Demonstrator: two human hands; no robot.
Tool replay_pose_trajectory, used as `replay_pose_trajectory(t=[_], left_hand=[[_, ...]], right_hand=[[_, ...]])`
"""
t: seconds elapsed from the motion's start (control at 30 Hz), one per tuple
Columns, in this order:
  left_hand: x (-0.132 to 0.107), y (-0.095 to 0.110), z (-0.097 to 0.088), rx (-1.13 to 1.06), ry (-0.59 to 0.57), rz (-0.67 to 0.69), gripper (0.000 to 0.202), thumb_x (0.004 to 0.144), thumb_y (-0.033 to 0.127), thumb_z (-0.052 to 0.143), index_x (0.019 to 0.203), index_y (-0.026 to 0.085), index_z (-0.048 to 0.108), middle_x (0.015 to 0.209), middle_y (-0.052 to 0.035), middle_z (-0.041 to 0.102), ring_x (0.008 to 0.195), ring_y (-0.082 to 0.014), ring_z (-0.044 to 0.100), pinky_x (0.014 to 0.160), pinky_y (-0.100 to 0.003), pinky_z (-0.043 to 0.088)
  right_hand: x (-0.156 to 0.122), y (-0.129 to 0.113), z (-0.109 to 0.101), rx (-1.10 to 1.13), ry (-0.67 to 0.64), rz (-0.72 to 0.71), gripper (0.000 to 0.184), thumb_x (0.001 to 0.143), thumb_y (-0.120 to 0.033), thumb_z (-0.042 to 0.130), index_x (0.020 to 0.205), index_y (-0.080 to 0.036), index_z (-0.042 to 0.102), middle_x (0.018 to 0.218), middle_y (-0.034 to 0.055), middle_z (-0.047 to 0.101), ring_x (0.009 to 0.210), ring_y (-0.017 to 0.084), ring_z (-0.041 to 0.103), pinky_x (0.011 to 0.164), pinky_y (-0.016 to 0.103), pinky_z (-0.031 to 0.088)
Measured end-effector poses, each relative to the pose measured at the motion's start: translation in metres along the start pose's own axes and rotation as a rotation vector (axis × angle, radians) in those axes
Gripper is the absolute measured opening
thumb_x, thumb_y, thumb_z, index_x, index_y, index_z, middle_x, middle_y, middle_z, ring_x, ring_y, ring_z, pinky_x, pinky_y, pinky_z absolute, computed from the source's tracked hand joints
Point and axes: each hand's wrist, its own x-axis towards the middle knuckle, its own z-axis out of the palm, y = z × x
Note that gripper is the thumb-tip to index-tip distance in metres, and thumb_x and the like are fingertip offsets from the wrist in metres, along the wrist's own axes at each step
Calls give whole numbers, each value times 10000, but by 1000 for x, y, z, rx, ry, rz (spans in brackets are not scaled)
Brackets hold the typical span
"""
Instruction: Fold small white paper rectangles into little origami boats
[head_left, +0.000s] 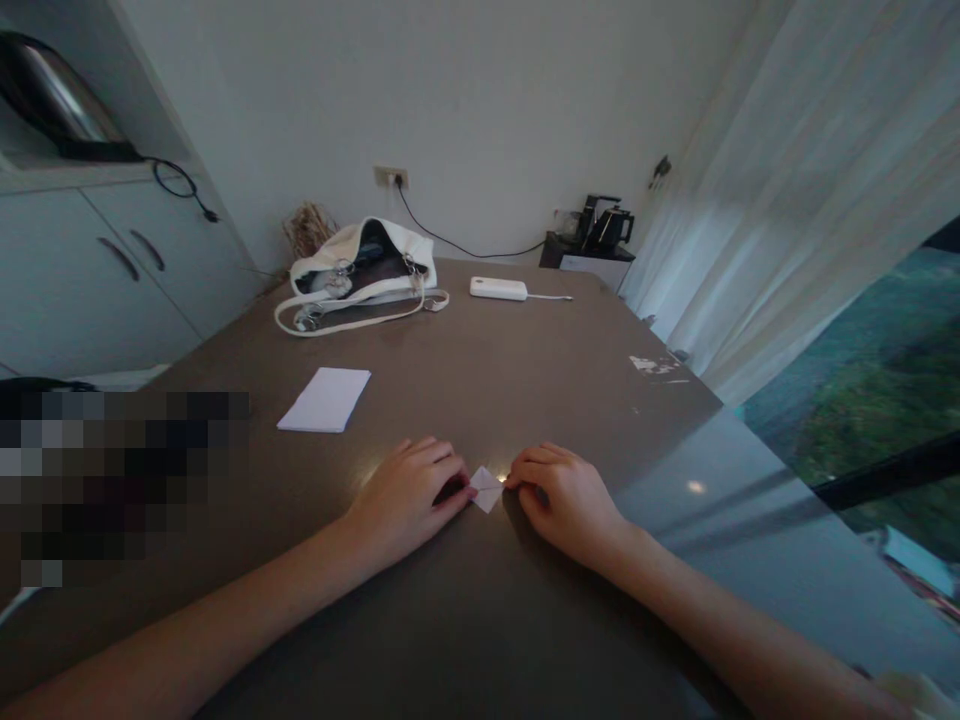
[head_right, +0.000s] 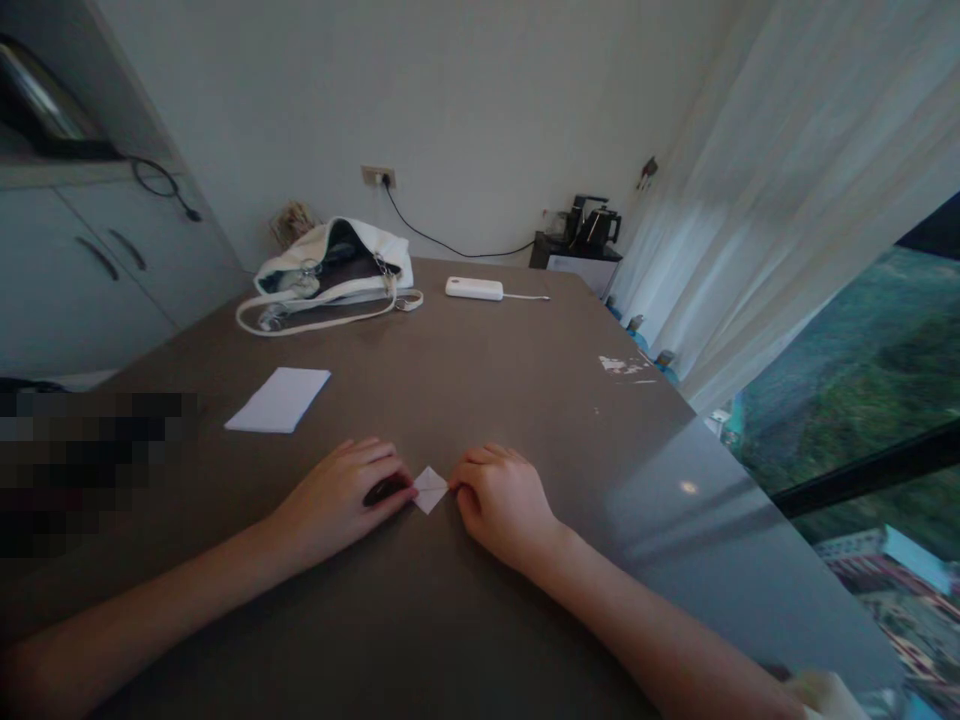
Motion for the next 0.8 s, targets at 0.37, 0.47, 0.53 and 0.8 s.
replay_pose_trajectory(t=[0.37,0.47,0.53,0.8], left_hand=[[4,-10,10,-122,-2,63,107,875,234,553,829,153,607,839,-44,581,827,-193,537,718,-292,427],[5,-10,9,-165,19,39,101,859,242,574,833,149,603,829,-39,574,808,-187,537,704,-287,427],[5,-10,10,-204,39,26,101,841,250,600,858,150,608,835,-36,574,807,-183,539,704,-284,426],[4,-4,10,-368,75,-49,69,824,198,580,770,163,606,795,-18,602,729,-151,565,649,-246,412]], right_hand=[[4,4,8,270,28,16,193,791,-194,616,977,-189,664,856,33,654,721,141,558,653,238,420],[5,4,11,362,14,56,257,764,-124,621,1008,-190,668,795,11,659,632,111,533,586,211,401],[6,4,13,420,14,93,266,752,-97,618,996,-191,674,741,-6,659,598,99,525,559,199,389],[7,2,12,455,54,110,201,759,-146,621,946,-182,686,714,-4,650,596,99,534,544,196,386]])
